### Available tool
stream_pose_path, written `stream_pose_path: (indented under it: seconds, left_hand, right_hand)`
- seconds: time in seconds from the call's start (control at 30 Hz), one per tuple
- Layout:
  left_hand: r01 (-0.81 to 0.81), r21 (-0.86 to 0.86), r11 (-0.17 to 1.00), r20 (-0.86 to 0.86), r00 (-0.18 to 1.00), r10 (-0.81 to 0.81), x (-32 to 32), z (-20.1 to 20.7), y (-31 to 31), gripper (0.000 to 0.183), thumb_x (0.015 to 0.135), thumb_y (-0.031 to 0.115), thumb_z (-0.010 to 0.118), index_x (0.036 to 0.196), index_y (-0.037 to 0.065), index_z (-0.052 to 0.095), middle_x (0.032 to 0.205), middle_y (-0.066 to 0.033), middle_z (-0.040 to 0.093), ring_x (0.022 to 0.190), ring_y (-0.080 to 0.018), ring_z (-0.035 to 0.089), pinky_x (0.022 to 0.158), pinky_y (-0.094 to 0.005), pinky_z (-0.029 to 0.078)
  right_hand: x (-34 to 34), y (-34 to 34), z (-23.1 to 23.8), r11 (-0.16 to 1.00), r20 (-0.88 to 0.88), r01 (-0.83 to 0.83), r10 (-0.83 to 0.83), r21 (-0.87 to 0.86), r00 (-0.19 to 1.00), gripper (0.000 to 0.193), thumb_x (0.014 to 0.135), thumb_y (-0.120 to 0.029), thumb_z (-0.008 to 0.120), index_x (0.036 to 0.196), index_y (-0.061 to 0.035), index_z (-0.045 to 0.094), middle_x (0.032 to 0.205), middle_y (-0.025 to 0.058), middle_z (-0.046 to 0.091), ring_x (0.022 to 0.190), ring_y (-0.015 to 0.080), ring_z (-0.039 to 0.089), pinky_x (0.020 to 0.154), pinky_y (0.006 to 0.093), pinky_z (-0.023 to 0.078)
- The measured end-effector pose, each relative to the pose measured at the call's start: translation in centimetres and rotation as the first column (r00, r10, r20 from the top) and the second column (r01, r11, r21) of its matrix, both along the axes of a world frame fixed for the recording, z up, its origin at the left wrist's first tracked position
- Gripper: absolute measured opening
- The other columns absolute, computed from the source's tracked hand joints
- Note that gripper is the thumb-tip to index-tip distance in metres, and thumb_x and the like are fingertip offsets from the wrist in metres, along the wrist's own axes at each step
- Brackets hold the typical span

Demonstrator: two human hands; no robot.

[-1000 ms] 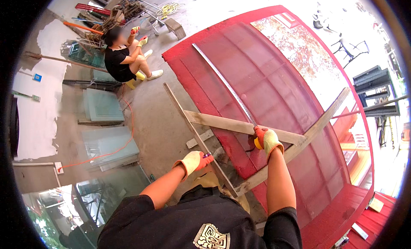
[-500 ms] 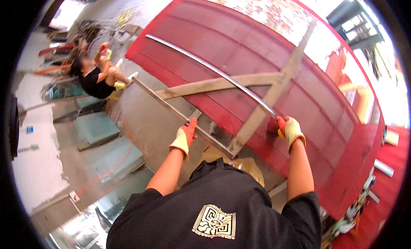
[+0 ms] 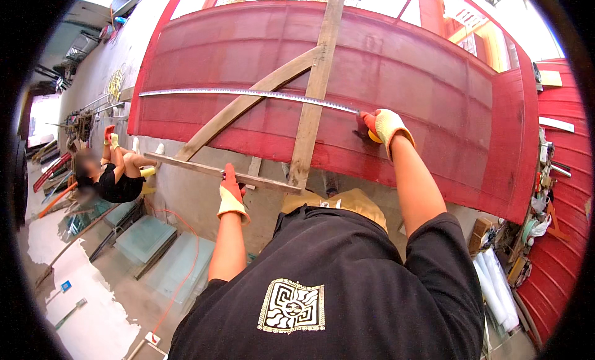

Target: The person puts on gloves, aligns a T-square on a large glass sheet, uses a measuring tape to find the length, and marks a point on the glass with a pen. They also handle a wooden triangular frame and move the T-square across the surface.

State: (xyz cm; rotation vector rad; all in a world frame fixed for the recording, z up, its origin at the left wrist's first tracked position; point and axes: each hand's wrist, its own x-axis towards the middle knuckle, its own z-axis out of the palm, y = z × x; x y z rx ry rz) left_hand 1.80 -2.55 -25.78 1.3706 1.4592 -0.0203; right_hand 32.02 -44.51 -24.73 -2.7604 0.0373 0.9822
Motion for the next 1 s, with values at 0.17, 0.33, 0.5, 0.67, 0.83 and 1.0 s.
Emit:
stream_pose_path:
  seconds: [0.17, 0.33, 0.5, 0.67, 0.83, 1.0]
  left_hand:
    - [-0.166, -0.316, 0.934, 0.365, 0.888, 0.281, 0.1, 0.0, -1.6, 0.073, 0.101, 0.062, 0.058, 0.148, 0.009, 0.045, 0.136, -0.0099, 0.064, 0.109, -0.0216, 0.07, 0.052, -0.0208, 0.042]
    - [-0.241, -0.402, 0.883, 0.42, 0.809, 0.412, 0.5, -0.4, -2.1, 0.075, 0.098, 0.061, 0.063, 0.153, 0.015, 0.041, 0.143, -0.0088, 0.058, 0.121, -0.0218, 0.064, 0.055, -0.0203, 0.041]
    - [-0.29, -0.398, 0.87, 0.386, 0.807, 0.446, 0.5, -0.7, -2.0, 0.069, 0.098, 0.059, 0.064, 0.147, 0.012, 0.05, 0.141, -0.0061, 0.059, 0.119, -0.018, 0.064, 0.056, -0.0203, 0.04]
    - [-0.219, -0.444, 0.869, 0.372, 0.837, 0.401, -0.5, -2.8, 0.0, 0.062, 0.099, 0.051, 0.067, 0.144, 0.01, 0.052, 0.142, -0.0015, 0.059, 0.122, -0.018, 0.064, 0.056, -0.0199, 0.042]
    - [-0.269, -0.41, 0.872, 0.417, 0.795, 0.441, -0.1, -1.3, -1.1, 0.06, 0.099, 0.046, 0.069, 0.145, 0.012, 0.052, 0.143, 0.0002, 0.059, 0.125, -0.019, 0.063, 0.056, -0.0196, 0.043]
    - [-0.299, -0.385, 0.873, 0.399, 0.799, 0.449, 0.5, -0.9, -1.0, 0.06, 0.099, 0.045, 0.069, 0.145, 0.012, 0.051, 0.144, -0.0014, 0.058, 0.125, -0.0195, 0.063, 0.057, -0.0194, 0.042]
  right_hand:
    - [0.4, -0.6, -0.9, 0.997, -0.076, 0.058, -0.054, 0.051, 0.996, 0.071, 0.097, -0.06, 0.057, 0.138, -0.003, 0.063, 0.143, 0.0219, 0.062, 0.139, 0.0369, 0.054, 0.113, 0.0399, 0.043]
    - [1.3, -0.3, 1.3, 0.973, -0.225, 0.204, -0.176, 0.107, 0.958, 0.083, 0.096, -0.059, 0.064, 0.151, 0.0011, 0.048, 0.152, 0.0222, 0.055, 0.143, 0.0346, 0.05, 0.117, 0.0383, 0.039]
    - [1.8, 0.5, 4.2, 0.956, -0.319, 0.237, -0.174, 0.172, 0.932, 0.076, 0.095, -0.056, 0.067, 0.144, 0.0011, 0.056, 0.143, 0.0203, 0.063, 0.135, 0.0326, 0.058, 0.111, 0.0381, 0.044]
    - [2.0, -3.4, -1.2, 0.909, -0.323, 0.276, -0.172, 0.313, 0.931, 0.054, 0.097, -0.047, 0.069, 0.121, 0.0012, 0.07, 0.113, 0.0144, 0.076, 0.102, 0.0258, 0.07, 0.092, 0.0358, 0.053]
    - [1.6, -5.9, -0.3, 0.911, -0.224, 0.269, -0.204, 0.312, 0.953, 0.043, 0.099, -0.041, 0.07, 0.112, 0.0004, 0.072, 0.103, 0.0111, 0.077, 0.09, 0.0199, 0.069, 0.081, 0.0338, 0.053]
    - [0.3, -8.1, 1.6, 0.752, -0.388, 0.511, -0.362, 0.416, 0.848, 0.046, 0.099, -0.045, 0.071, 0.109, 0.0004, 0.071, 0.091, 0.0049, 0.07, 0.08, 0.0166, 0.061, 0.071, 0.0357, 0.049]
